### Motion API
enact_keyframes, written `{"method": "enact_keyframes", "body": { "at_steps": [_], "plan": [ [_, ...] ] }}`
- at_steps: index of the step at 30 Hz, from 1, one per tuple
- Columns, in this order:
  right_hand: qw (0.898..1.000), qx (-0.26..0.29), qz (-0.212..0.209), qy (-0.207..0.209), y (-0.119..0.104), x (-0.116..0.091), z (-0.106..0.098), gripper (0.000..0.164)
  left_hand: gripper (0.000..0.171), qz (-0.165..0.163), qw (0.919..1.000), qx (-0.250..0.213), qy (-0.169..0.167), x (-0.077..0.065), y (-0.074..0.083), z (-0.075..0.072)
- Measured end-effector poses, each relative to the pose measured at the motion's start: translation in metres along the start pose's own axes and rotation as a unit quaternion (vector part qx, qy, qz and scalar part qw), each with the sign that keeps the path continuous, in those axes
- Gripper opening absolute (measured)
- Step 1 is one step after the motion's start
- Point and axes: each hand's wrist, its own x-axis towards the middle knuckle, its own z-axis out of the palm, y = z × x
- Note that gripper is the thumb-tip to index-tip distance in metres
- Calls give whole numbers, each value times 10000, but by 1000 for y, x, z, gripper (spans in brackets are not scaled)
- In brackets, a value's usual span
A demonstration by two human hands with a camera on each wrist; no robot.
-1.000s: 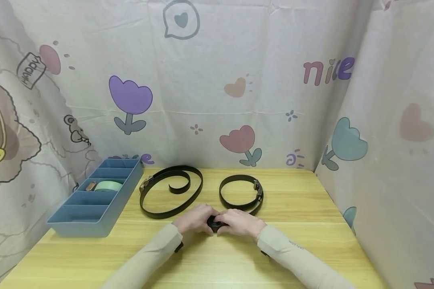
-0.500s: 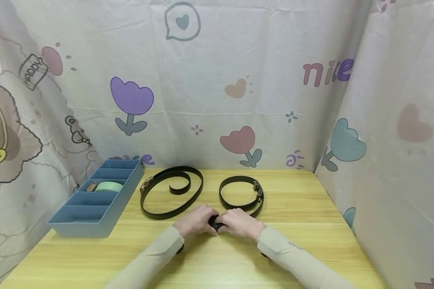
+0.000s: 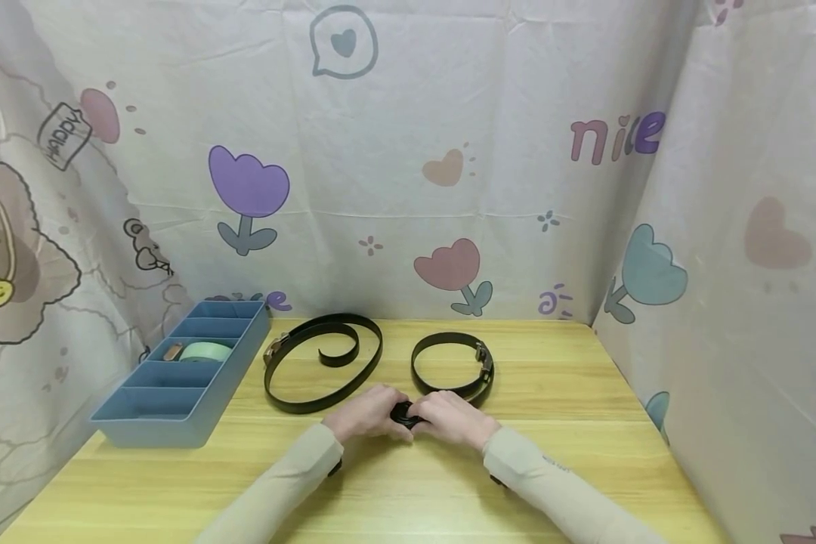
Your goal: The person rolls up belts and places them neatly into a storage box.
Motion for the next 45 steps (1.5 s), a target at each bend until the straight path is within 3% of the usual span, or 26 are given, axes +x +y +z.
{"method": "enact_keyframes", "body": {
  "at_steps": [6, 9, 15, 23, 27, 30, 33, 35, 39, 45],
  "plan": [
    [9977, 365, 376, -436, 3, -6, -5, 28, 29, -97, 9999, 120, 62, 1, 1, 1],
    [9971, 483, 369, -459, 6, -8, -7, 33, 29, -32, 9997, 243, 65, 2, 1, 0],
    [9983, 540, 32, -200, 6, -4, -4, 22, 29, 116, 9996, 269, -32, 2, 3, -3],
    [9980, 605, 125, -114, 4, -2, -1, 8, 30, -189, 9998, -17, 28, 1, 8, -1],
    [9898, 1243, 578, -391, 9, -7, -5, 18, 27, -94, 9999, 113, -14, 2, 9, 0],
    [9810, 1596, 1099, -68, 18, -10, -11, 18, 29, -80, 9999, 93, -53, 2, 8, 1],
    [9832, 1083, 1346, 598, 36, -14, -19, 15, 38, -100, 9998, 174, -82, 2, 9, 1],
    [9861, 394, 1387, 829, 51, -19, -23, 18, 44, -93, 9995, 274, -85, 3, 8, 1],
    [9868, -430, 1431, 623, 75, -33, -28, 32, 48, -97, 9994, 311, -104, 3, 8, 2],
    [9740, -934, 2013, 456, 90, -47, -28, 24, 53, -110, 9996, 217, -143, 2, 9, 1]
  ]
}}
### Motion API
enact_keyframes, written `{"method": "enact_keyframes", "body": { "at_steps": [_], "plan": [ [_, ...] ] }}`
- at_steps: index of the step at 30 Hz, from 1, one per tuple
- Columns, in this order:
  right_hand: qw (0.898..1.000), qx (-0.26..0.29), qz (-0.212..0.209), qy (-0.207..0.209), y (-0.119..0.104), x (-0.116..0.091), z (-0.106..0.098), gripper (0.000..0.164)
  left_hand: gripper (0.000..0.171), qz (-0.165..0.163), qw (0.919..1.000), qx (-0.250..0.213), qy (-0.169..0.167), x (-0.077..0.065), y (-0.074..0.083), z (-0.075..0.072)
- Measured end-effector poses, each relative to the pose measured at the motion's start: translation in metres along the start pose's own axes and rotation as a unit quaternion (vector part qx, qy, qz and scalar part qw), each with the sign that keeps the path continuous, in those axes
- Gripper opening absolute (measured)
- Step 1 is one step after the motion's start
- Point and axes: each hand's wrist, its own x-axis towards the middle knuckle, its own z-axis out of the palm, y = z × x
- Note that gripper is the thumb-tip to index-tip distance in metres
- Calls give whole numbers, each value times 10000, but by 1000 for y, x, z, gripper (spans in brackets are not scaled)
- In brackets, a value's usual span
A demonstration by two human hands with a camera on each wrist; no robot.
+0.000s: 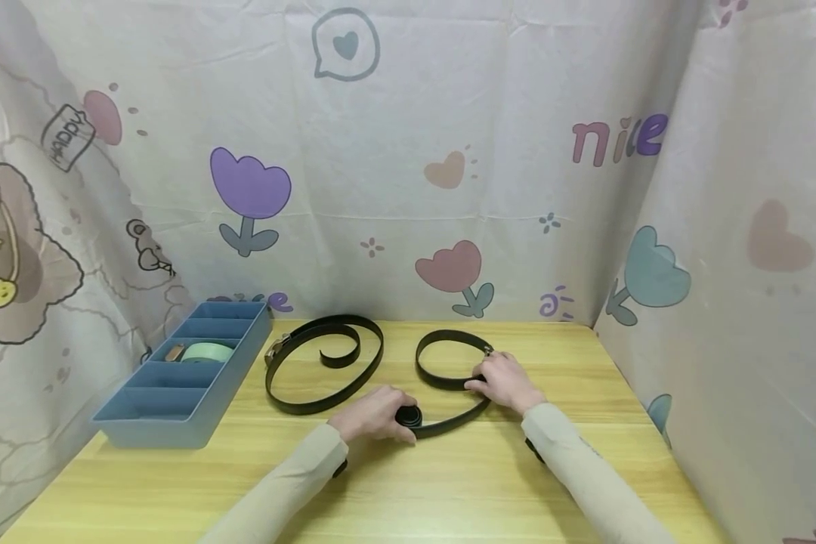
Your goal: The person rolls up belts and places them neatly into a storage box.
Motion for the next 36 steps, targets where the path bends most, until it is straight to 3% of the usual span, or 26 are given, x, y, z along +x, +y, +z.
{"method": "enact_keyframes", "body": {
  "at_steps": [5, 12, 19, 24, 30, 33, 36],
  "plan": [
    [9983, -175, 544, 148, 4, -2, -2, 24, 53, 63, 10000, -39, -19, 1, -2, -1],
    [9885, -174, 1497, -86, 12, -8, -8, 24, 40, 260, 9996, 30, -102, 2, -7, -2],
    [9775, -242, 2081, -258, 20, -15, -10, 33, 36, 132, 9996, -78, -256, -2, -10, -3],
    [9671, -424, 2503, -159, 24, -19, -13, 41, 35, 93, 9997, -81, -191, -3, -13, -6],
    [9688, -525, 2397, 347, 17, -19, -14, 31, 42, 137, 9998, -52, -146, -4, -14, -8],
    [9772, -482, 1940, 721, 3, -15, -11, 22, 47, 149, 9997, -24, -214, -3, -13, -9],
    [9894, -221, 1206, 778, -22, -11, -8, 24, 55, 138, 9995, 21, -274, -3, -13, -10]
  ]
}}
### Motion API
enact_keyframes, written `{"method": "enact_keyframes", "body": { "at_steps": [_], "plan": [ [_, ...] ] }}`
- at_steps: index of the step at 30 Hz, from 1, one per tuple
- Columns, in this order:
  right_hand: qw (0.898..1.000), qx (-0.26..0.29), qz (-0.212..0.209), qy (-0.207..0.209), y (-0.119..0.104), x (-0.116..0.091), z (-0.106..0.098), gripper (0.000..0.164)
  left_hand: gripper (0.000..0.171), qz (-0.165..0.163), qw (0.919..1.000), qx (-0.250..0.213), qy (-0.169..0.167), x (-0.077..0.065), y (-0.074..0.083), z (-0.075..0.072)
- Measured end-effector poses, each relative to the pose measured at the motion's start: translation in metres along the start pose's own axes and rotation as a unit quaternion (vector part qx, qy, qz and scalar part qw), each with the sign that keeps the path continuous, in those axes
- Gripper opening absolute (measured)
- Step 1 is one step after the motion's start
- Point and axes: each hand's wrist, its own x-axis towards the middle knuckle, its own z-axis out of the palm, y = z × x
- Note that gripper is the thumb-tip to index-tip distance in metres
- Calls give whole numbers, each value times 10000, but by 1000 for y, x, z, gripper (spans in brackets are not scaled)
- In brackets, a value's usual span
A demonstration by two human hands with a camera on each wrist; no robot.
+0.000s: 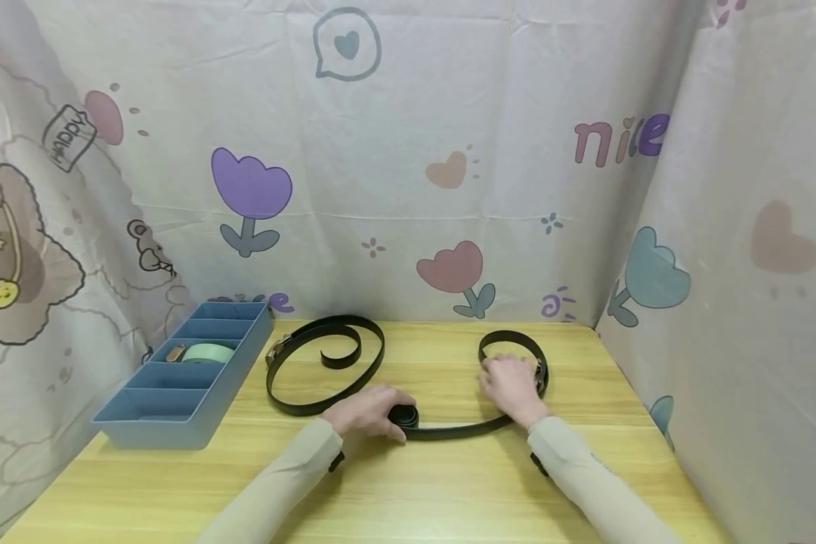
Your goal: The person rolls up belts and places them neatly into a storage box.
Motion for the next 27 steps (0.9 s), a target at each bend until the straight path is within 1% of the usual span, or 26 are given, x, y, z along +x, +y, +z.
{"method": "enact_keyframes", "body": {
  "at_steps": [2, 3, 5, 7, 8, 10, 11, 13, 16, 18, 20, 23, 25, 27],
  "plan": [
    [9972, 399, -604, -181, -20, -4, 1, 24, 57, 10, 10000, 16, -27, 1, 0, 0],
    [9934, 629, -895, -351, -30, -6, 1, 26, 57, 18, 10000, 17, -32, 2, 0, 0],
    [9810, 1019, -1501, -694, -48, -11, 1, 29, 54, 47, 10000, -11, -53, 4, 0, -1],
    [9652, 1266, -2037, -1041, -62, -15, 2, 34, 49, 104, 9999, -39, -89, 6, -1, -1],
    [9588, 1310, -2223, -1191, -68, -17, 3, 38, 46, 134, 9998, -58, -118, 7, -1, -1],
    [9496, 1282, -2519, -1355, -75, -20, 6, 42, 42, 161, 9997, -80, -164, 9, -1, 0],
    [9474, 1258, -2573, -1428, -78, -20, 8, 42, 40, 184, 9996, -89, -180, 9, -1, 0],
    [9438, 1279, -2656, -1497, -80, -19, 13, 39, 37, 221, 9995, -105, -212, 10, -1, 1],
    [9401, 1452, -2671, -1543, -83, -17, 18, 24, 33, 172, 9997, -65, -175, 10, 1, 3],
    [9376, 1571, -2687, -1549, -86, -16, 19, 13, 31, 30, 9999, 0, -125, 9, 5, 4],
    [9364, 1636, -2689, -1551, -88, -15, 19, 7, 31, -151, 9998, 92, -16, 7, 9, 4],
    [9325, 1730, -2708, -1648, -89, -13, 16, 6, 34, -303, 9991, 252, 166, 7, 14, 6],
    [9273, 1804, -2758, -1775, -89, -11, 14, 7, 33, -257, 9989, 305, 258, 7, 15, 6],
    [9220, 1837, -2828, -1900, -87, -9, 12, 7, 31, -161, 9992, 272, 257, 8, 15, 6]
  ]
}}
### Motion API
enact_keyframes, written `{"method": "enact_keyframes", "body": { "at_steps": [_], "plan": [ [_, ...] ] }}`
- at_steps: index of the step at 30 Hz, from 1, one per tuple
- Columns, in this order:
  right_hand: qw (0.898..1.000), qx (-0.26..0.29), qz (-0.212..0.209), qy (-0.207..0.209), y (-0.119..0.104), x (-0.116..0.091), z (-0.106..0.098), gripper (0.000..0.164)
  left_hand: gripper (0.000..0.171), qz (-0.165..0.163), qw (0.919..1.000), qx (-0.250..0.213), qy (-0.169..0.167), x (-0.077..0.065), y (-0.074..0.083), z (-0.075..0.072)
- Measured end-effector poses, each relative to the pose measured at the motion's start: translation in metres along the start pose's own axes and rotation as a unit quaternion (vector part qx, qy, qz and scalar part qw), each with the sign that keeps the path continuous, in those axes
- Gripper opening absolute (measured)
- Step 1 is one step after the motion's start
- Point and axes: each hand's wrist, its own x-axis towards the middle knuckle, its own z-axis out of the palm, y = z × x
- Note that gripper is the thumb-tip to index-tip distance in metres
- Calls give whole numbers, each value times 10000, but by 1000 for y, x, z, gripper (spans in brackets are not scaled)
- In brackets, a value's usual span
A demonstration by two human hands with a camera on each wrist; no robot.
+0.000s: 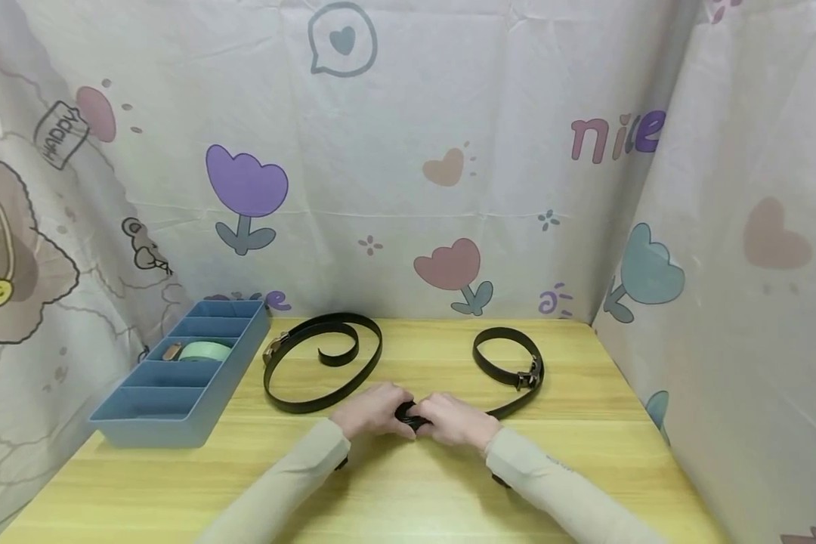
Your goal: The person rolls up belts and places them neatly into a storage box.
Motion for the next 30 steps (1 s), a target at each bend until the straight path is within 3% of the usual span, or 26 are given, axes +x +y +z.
{"method": "enact_keyframes", "body": {
  "at_steps": [6, 8, 13, 17, 22, 27, 30],
  "plan": [
    [9996, 123, -125, -216, 4, 0, -6, 14, 26, 297, 9984, -364, -327, 0, -4, -1],
    [9997, 66, -183, -169, 3, 1, -6, 9, 26, 267, 9984, -374, -342, 0, -4, -1],
    [9998, -152, -105, -106, -1, 1, -4, 6, 34, -212, 9993, -316, -22, -1, 2, 3],
    [9996, -139, 79, -238, -3, 1, -6, 6, 34, -345, 9990, 48, 291, 0, 5, 6],
    [9997, 35, -45, -257, -1, -1, -8, 12, 30, -98, 9997, 114, 193, 2, 0, 5],
    [9996, -178, -227, -34, 2, -3, -7, 7, 31, 302, 9995, -42, -75, 3, -5, 2],
    [9990, -417, -185, 41, 1, -2, -3, 5, 31, 196, 9997, -137, -14, 1, -5, 4]
  ]
}}
